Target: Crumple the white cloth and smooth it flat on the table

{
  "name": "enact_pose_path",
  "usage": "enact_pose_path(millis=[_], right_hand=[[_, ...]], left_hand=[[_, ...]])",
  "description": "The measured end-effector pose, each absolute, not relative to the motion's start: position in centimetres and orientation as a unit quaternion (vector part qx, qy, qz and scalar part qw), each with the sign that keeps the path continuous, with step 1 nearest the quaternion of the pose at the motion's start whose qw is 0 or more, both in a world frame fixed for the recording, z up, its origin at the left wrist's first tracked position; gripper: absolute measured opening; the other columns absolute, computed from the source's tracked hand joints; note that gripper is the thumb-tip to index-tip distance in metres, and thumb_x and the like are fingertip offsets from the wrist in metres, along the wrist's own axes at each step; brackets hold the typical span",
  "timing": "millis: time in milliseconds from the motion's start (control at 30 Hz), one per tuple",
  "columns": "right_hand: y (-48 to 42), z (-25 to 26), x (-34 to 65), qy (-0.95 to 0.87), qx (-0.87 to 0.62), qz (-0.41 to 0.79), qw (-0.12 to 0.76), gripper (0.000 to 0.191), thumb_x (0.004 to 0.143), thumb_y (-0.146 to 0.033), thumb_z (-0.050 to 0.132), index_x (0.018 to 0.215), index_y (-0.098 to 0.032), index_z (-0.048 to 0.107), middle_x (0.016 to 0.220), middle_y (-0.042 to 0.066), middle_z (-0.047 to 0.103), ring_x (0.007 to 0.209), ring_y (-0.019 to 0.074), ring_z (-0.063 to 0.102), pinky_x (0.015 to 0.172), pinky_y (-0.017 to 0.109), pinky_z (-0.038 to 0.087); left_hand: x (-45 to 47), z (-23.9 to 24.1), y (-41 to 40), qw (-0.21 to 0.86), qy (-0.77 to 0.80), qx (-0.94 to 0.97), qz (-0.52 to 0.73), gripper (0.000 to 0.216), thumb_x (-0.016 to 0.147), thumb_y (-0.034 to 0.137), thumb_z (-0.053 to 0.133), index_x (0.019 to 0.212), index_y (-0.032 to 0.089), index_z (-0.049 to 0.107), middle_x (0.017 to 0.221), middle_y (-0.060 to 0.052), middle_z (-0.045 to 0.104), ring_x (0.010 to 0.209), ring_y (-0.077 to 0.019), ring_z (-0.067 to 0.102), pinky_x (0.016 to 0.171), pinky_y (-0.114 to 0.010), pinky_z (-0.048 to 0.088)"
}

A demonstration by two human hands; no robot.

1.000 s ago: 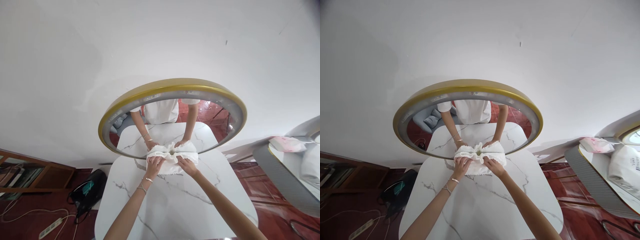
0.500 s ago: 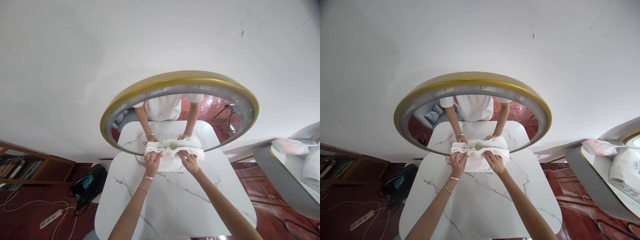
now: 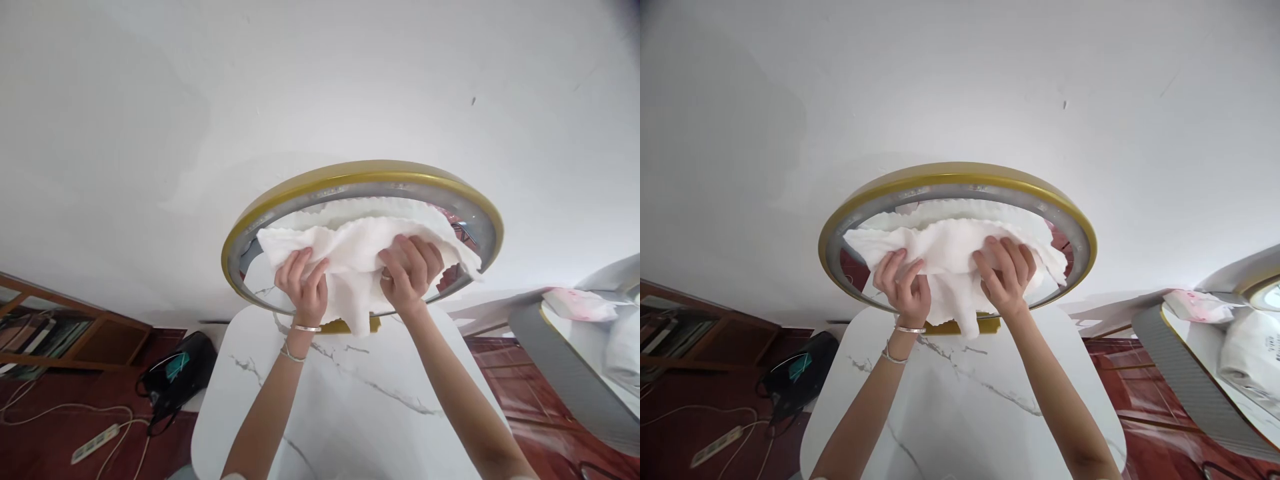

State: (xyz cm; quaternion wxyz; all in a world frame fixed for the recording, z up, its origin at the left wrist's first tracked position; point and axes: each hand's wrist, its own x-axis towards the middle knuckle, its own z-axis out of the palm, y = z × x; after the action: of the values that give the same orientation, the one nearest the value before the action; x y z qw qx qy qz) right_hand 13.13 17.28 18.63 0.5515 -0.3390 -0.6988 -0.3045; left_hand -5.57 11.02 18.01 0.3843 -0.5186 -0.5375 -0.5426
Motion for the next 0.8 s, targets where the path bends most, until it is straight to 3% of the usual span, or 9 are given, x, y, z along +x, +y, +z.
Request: enact_pose_path(millis=[100,267,433,567,667,800], right_hand=[[18.2,19.9,14.4,-0.743,-0.323,-0.302,0.503,0.026,0.089,-0.040,0.048,0.102,-0.027,0.066,0.117,0.009,0.061,0.120,0.0297,0.047,0.098,0.051,0.035],[18.2,20.5,16.0,-0.800,-0.335,-0.309,0.390,0.054,0.074,-0.070,0.055,0.105,-0.028,0.068,0.119,0.010,0.060,0.122,0.0343,0.045,0.096,0.048,0.036],[17.1,19.8,15.1,-0.802,-0.358,-0.303,0.369,0.060,0.071,-0.072,0.058,0.111,-0.028,0.067,0.123,0.011,0.058,0.119,0.0359,0.046,0.087,0.042,0.041],[16.3,18.4,14.0,-0.795,-0.339,-0.324,0.384,0.059,0.072,-0.068,0.062,0.117,-0.030,0.064,0.124,0.012,0.058,0.113,0.0331,0.051,0.081,0.037,0.043],[15.8,17.3,13.4,-0.800,-0.291,-0.333,0.406,0.058,0.075,-0.061,0.064,0.124,-0.032,0.059,0.123,0.011,0.060,0.108,0.0292,0.056,0.076,0.031,0.044],[15.3,14.8,12.7,-0.819,-0.302,-0.300,0.384,0.053,0.079,-0.057,0.062,0.126,-0.034,0.058,0.118,0.008,0.065,0.099,0.0238,0.063,0.066,0.024,0.047]], left_hand=[[-7.0,19.0,11.1,0.414,-0.516,-0.542,-0.518,0.019,0.092,0.022,0.047,0.094,0.021,0.065,0.110,-0.009,0.067,0.121,-0.0209,0.052,0.095,-0.038,0.044],[-8.0,18.3,10.3,0.410,-0.515,-0.574,-0.487,0.026,0.092,0.016,0.045,0.109,0.021,0.064,0.124,-0.009,0.062,0.132,-0.0196,0.041,0.105,-0.040,0.037],[-6.0,16.6,9.4,0.338,-0.553,-0.572,-0.502,0.049,0.093,0.011,0.037,0.140,0.023,0.039,0.153,-0.010,0.026,0.144,-0.0242,0.015,0.115,-0.051,0.020],[-5.6,14.5,9.4,0.296,-0.570,-0.589,-0.491,0.067,0.088,0.044,0.055,0.144,0.016,0.030,0.157,-0.017,0.006,0.144,-0.0346,0.000,0.113,-0.060,0.010],[-6.2,12.7,9.6,0.312,-0.577,-0.591,-0.469,0.088,0.071,0.064,0.066,0.136,0.012,0.038,0.154,-0.023,0.013,0.143,-0.0407,0.000,0.111,-0.064,0.010],[-7.3,10.0,9.4,0.332,-0.601,-0.586,-0.430,0.084,0.063,0.067,0.070,0.122,0.012,0.049,0.142,-0.027,0.034,0.141,-0.0417,0.011,0.107,-0.064,0.021]])
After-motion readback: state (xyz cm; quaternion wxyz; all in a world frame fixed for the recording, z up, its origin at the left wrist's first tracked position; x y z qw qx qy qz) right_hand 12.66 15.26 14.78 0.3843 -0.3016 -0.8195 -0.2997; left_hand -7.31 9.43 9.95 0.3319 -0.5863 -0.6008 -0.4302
